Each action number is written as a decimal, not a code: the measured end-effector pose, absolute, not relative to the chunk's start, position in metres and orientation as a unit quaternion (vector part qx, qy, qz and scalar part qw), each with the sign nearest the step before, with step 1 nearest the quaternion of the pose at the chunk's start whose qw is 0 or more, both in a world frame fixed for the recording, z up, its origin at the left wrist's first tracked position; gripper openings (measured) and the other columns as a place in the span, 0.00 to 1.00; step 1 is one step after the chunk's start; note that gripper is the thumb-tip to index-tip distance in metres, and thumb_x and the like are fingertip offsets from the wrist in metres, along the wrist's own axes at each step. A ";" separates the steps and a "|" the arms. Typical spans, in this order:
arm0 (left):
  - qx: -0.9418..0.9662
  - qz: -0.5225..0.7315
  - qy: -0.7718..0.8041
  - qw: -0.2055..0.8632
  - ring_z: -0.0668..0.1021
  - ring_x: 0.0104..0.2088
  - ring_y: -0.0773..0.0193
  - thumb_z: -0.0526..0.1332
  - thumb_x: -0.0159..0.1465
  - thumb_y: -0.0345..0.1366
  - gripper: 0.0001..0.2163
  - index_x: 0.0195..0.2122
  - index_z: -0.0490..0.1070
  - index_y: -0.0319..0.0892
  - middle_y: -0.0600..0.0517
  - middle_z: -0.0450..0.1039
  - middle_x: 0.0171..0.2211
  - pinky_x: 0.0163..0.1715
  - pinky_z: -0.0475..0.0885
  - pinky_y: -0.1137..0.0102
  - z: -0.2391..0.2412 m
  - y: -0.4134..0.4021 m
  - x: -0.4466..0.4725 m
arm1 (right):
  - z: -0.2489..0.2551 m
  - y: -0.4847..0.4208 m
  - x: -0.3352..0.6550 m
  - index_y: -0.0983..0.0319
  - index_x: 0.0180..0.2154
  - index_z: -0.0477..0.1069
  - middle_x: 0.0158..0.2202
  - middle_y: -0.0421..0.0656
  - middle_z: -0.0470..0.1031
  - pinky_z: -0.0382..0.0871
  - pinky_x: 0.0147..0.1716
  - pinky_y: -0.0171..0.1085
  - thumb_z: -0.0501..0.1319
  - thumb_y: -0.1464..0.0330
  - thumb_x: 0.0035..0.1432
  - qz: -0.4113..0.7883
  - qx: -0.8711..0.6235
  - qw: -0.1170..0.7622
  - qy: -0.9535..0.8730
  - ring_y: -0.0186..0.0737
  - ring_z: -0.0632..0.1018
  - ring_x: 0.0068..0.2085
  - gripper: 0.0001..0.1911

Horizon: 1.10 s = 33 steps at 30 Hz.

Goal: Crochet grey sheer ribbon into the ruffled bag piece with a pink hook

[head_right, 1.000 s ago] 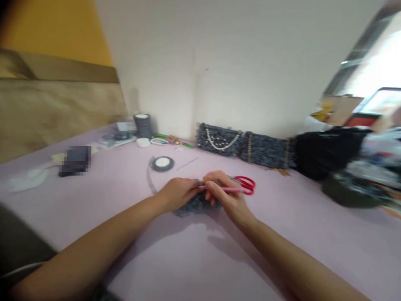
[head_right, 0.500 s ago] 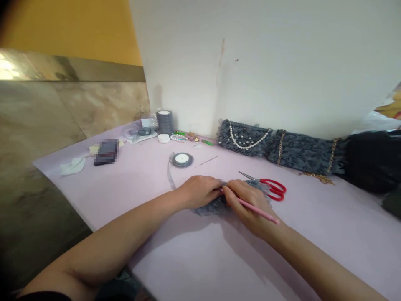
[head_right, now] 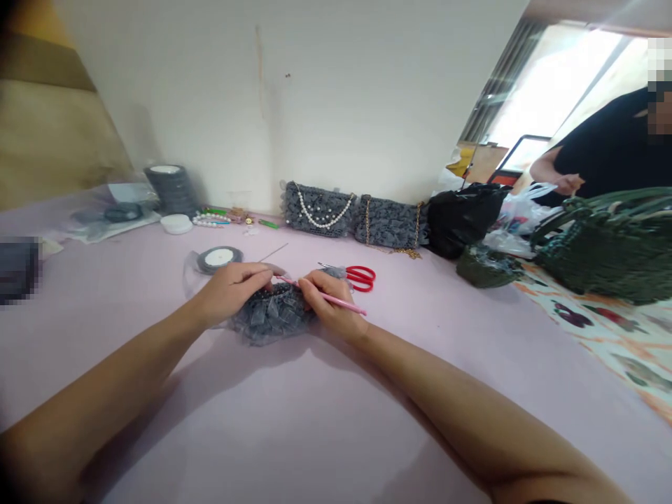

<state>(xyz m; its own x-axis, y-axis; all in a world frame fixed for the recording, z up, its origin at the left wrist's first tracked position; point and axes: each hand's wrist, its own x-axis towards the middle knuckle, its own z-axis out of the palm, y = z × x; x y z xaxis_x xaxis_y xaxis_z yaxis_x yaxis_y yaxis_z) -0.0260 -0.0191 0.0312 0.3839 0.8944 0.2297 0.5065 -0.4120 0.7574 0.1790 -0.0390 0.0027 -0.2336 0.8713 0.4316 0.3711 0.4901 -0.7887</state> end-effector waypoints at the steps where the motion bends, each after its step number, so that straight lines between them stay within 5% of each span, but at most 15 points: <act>1: 0.779 0.328 0.468 0.259 0.77 0.45 0.56 0.52 0.66 0.38 0.16 0.40 0.81 0.43 0.49 0.80 0.43 0.50 0.68 0.64 0.033 -0.021 -0.026 | 0.002 -0.039 0.179 0.59 0.26 0.68 0.23 0.39 0.70 0.61 0.28 0.36 0.54 0.57 0.66 0.279 -0.421 0.455 -0.733 0.36 0.70 0.27 0.19; 7: 0.804 0.309 0.504 0.058 0.76 0.46 0.49 0.57 0.65 0.38 0.21 0.59 0.72 0.46 0.44 0.76 0.42 0.49 0.68 0.56 0.039 -0.039 -0.018 | 0.005 -0.039 0.176 0.59 0.23 0.68 0.23 0.40 0.72 0.63 0.30 0.36 0.54 0.60 0.66 0.274 -0.429 0.476 -0.717 0.36 0.71 0.27 0.20; 12: 0.798 0.319 0.462 0.219 0.79 0.42 0.57 0.57 0.65 0.37 0.33 0.71 0.49 0.46 0.50 0.78 0.40 0.45 0.69 0.65 0.032 -0.045 -0.009 | 0.005 -0.038 0.172 0.59 0.20 0.67 0.21 0.40 0.72 0.64 0.31 0.36 0.54 0.58 0.66 0.283 -0.437 0.499 -0.692 0.37 0.71 0.27 0.23; 19: 0.746 0.408 0.419 0.319 0.71 0.31 0.66 0.55 0.66 0.34 0.30 0.69 0.53 0.44 0.55 0.71 0.31 0.37 0.67 0.72 0.023 -0.036 -0.010 | 0.003 -0.036 0.175 0.59 0.24 0.70 0.24 0.39 0.73 0.64 0.32 0.37 0.56 0.57 0.64 0.413 -0.388 0.490 -0.662 0.38 0.72 0.29 0.19; 25: 0.670 0.461 0.396 0.427 0.72 0.34 0.66 0.57 0.65 0.39 0.26 0.65 0.62 0.43 0.54 0.70 0.32 0.38 0.67 0.70 0.021 -0.030 -0.011 | 0.001 -0.038 0.174 0.58 0.24 0.68 0.25 0.40 0.74 0.64 0.31 0.37 0.54 0.55 0.66 0.439 -0.390 0.490 -0.644 0.38 0.72 0.29 0.21; 33: 0.634 0.420 0.384 0.524 0.70 0.28 0.70 0.67 0.54 0.37 0.37 0.65 0.59 0.39 0.55 0.69 0.32 0.30 0.65 0.73 0.024 -0.027 -0.011 | -0.005 -0.035 0.173 0.58 0.23 0.68 0.23 0.40 0.73 0.65 0.30 0.37 0.54 0.51 0.64 0.466 -0.389 0.505 -0.614 0.38 0.71 0.27 0.24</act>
<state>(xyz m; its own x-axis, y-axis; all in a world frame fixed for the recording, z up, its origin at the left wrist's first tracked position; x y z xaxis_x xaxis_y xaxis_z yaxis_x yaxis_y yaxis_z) -0.0113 -0.0273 0.0245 0.3521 0.9268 0.1305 0.0459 -0.1564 0.9866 0.1734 -0.0347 -0.0054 -0.1871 0.9480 0.2574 0.0077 0.2634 -0.9647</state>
